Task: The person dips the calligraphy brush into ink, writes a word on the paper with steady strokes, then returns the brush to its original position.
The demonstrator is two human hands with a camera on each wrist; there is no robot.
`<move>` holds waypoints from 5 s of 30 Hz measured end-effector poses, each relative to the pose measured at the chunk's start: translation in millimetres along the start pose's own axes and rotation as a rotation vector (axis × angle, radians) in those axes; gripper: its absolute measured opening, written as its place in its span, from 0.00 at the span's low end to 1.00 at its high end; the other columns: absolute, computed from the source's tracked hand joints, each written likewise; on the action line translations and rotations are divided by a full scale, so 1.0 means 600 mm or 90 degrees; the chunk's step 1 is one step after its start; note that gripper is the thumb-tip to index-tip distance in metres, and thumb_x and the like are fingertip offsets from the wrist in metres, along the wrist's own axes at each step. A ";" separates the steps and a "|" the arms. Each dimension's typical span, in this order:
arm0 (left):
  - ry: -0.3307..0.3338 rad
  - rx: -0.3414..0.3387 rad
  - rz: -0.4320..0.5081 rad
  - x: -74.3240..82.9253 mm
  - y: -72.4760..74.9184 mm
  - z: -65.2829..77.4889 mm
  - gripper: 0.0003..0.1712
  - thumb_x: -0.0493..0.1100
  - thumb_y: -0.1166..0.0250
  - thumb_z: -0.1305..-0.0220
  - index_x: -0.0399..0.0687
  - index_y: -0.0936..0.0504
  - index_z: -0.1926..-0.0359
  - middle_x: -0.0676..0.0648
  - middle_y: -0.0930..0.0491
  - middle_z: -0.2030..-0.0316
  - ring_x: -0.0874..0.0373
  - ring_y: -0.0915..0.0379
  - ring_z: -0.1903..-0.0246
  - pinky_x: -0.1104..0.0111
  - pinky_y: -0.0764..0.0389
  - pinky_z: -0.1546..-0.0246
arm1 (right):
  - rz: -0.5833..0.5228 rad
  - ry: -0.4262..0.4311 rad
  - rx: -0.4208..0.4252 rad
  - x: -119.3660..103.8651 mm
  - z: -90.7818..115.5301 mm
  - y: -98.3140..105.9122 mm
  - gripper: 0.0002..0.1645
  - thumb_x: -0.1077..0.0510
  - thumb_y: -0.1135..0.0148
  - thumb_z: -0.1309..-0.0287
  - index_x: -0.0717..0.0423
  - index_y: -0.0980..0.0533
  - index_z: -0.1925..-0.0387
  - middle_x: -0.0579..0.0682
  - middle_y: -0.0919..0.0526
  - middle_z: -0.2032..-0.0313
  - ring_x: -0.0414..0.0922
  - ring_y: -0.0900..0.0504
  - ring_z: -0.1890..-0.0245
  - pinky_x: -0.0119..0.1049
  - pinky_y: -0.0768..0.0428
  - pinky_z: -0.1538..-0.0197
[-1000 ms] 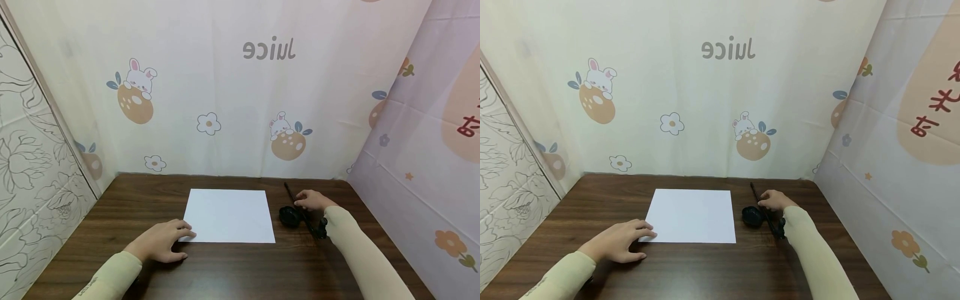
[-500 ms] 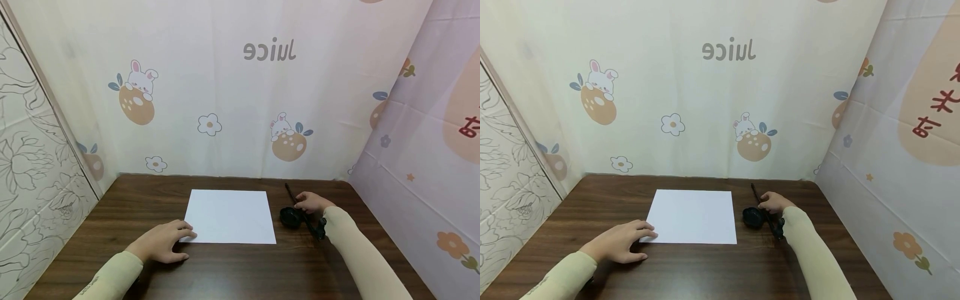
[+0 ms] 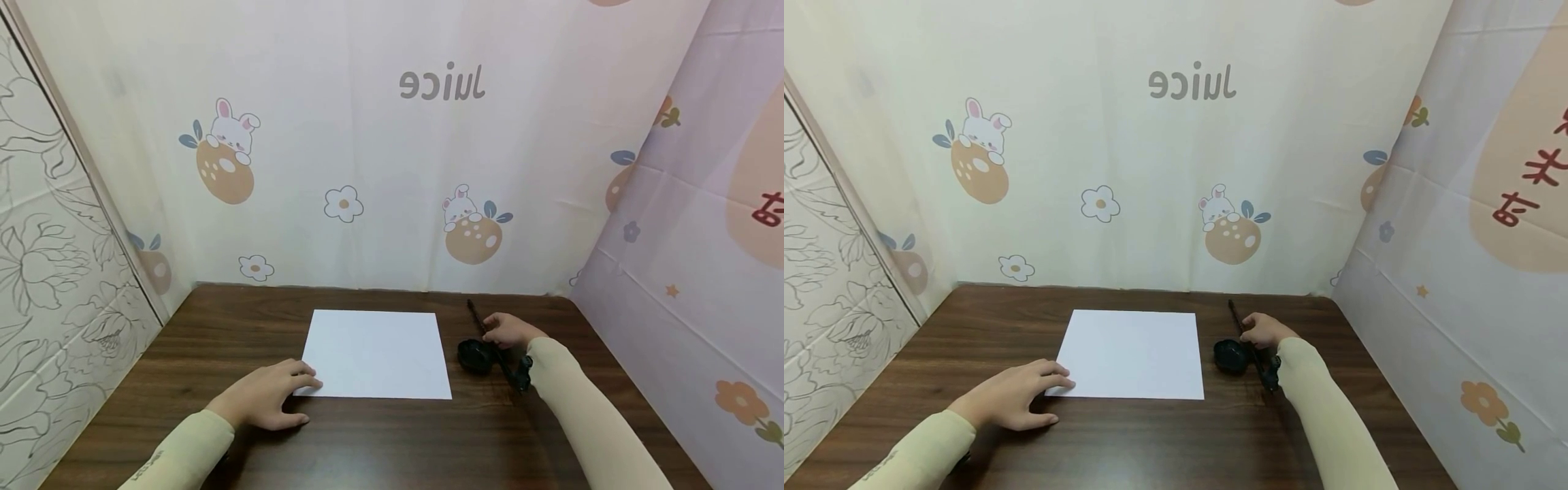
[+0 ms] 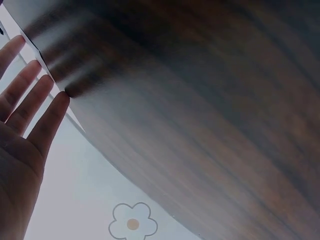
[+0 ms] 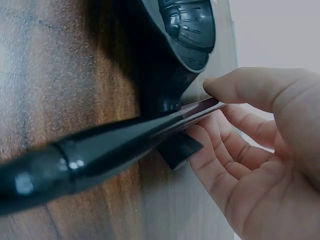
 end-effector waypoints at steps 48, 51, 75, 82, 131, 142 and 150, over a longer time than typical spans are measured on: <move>-0.017 0.011 0.001 0.001 0.001 -0.002 0.27 0.57 0.28 0.43 0.53 0.18 0.45 0.51 0.24 0.47 0.57 0.24 0.51 0.61 0.20 0.56 | -0.194 0.140 0.238 -0.062 0.055 0.070 0.30 0.52 0.44 0.27 0.67 0.41 0.37 0.60 0.28 0.51 0.49 0.23 0.60 0.43 0.19 0.54; -0.022 0.016 -0.003 0.002 0.001 -0.002 0.27 0.58 0.28 0.44 0.54 0.17 0.45 0.51 0.24 0.47 0.58 0.24 0.51 0.62 0.20 0.56 | -0.191 0.153 0.262 -0.063 0.058 0.070 0.29 0.51 0.44 0.27 0.65 0.41 0.38 0.59 0.28 0.52 0.49 0.22 0.61 0.36 0.20 0.58; -0.003 -0.008 0.011 0.002 0.004 -0.002 0.27 0.57 0.28 0.43 0.54 0.18 0.44 0.51 0.24 0.46 0.57 0.24 0.50 0.61 0.20 0.55 | -0.271 0.211 0.341 -0.059 0.044 0.048 0.24 0.55 0.41 0.29 0.62 0.41 0.45 0.54 0.31 0.58 0.39 0.21 0.66 0.30 0.20 0.61; -0.003 -0.003 0.008 0.000 0.000 -0.002 0.27 0.57 0.28 0.43 0.54 0.18 0.44 0.51 0.24 0.46 0.58 0.25 0.50 0.61 0.20 0.55 | -0.261 0.209 0.330 -0.060 0.042 0.042 0.22 0.56 0.41 0.29 0.62 0.40 0.45 0.55 0.29 0.58 0.41 0.21 0.66 0.32 0.19 0.61; -0.012 0.002 0.006 -0.002 -0.001 -0.001 0.27 0.57 0.29 0.42 0.54 0.18 0.43 0.50 0.24 0.45 0.56 0.25 0.49 0.60 0.19 0.54 | -0.397 0.104 0.356 0.014 0.022 0.062 0.29 0.54 0.44 0.28 0.64 0.45 0.38 0.54 0.34 0.51 0.38 0.25 0.61 0.36 0.18 0.51; 0.000 0.000 0.002 -0.003 -0.003 -0.001 0.28 0.57 0.28 0.43 0.56 0.18 0.43 0.51 0.24 0.45 0.57 0.25 0.48 0.59 0.20 0.54 | -0.455 0.094 0.349 0.028 0.026 0.065 0.25 0.53 0.44 0.28 0.58 0.43 0.40 0.52 0.34 0.51 0.37 0.26 0.59 0.37 0.20 0.47; 0.009 -0.013 0.005 -0.004 -0.004 -0.001 0.28 0.58 0.28 0.43 0.56 0.19 0.42 0.51 0.25 0.44 0.57 0.26 0.46 0.59 0.20 0.52 | -0.465 0.097 0.353 0.033 0.029 0.069 0.15 0.55 0.45 0.27 0.50 0.40 0.47 0.52 0.34 0.52 0.37 0.26 0.60 0.38 0.21 0.46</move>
Point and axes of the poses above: each hand's wrist, its own z-axis away from the middle knuckle, its own y-axis out of the back of the hand, x = y × z, the point moved 4 cm from there along -z, towards the middle knuckle
